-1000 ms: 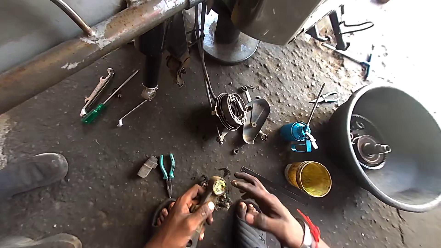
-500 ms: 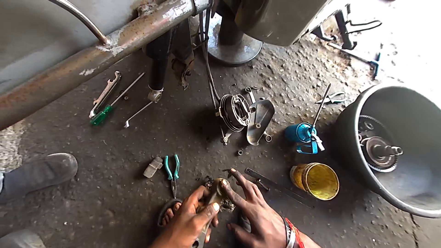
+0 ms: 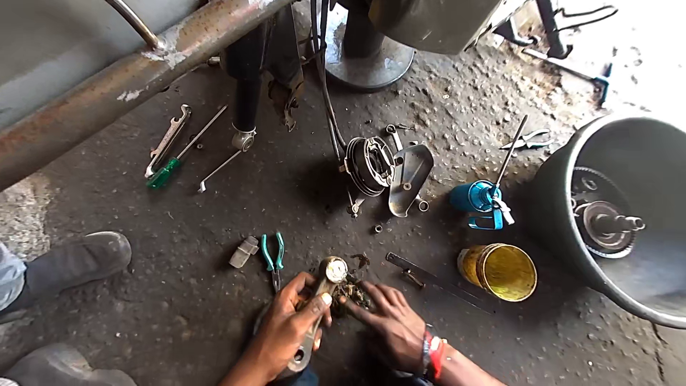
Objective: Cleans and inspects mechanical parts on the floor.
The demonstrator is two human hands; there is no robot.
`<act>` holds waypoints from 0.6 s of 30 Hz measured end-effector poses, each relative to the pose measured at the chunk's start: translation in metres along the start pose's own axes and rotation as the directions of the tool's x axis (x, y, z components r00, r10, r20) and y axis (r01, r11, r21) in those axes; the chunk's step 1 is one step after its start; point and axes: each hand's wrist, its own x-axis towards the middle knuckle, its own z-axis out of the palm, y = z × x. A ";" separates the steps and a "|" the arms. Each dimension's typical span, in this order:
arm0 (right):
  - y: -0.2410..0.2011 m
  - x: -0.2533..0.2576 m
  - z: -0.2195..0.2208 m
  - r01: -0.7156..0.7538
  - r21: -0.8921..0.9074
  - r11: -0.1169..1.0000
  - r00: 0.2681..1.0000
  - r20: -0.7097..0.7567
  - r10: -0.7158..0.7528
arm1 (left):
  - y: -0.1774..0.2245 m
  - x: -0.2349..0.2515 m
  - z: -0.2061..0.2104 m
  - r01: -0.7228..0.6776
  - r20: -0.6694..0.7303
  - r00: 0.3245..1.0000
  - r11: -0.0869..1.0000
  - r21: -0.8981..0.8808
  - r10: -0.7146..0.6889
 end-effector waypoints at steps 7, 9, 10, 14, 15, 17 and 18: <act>0.024 0.009 0.074 0.092 0.001 0.996 0.996 0.002 -0.092 | -0.003 -0.004 -0.001 0.033 -0.037 0.999 0.999 0.019 -0.032; 0.030 0.011 0.079 0.081 0.003 0.997 0.984 -0.161 -0.079 | -0.006 -0.005 -0.003 0.031 -0.038 0.999 0.999 0.026 -0.030; 0.030 0.013 0.075 0.051 0.013 0.999 0.985 -0.165 -0.048 | -0.006 -0.005 -0.003 0.032 -0.040 0.999 0.999 0.030 -0.031; 0.018 0.032 0.029 -0.167 0.151 0.974 0.976 0.168 0.141 | -0.010 -0.003 0.002 0.043 -0.050 0.998 0.998 0.036 -0.041; 0.016 0.034 0.022 -0.217 0.172 0.961 0.952 0.254 0.170 | -0.010 -0.004 0.003 0.038 -0.045 0.998 0.999 0.039 -0.037; 0.014 0.027 0.016 -0.279 0.196 0.940 0.911 0.362 0.195 | -0.010 -0.005 0.005 0.030 -0.021 0.999 0.998 0.055 -0.028; 0.012 0.019 0.019 -0.307 0.200 0.930 0.893 0.399 0.209 | -0.009 -0.007 0.005 0.029 -0.009 1.000 0.997 0.067 -0.029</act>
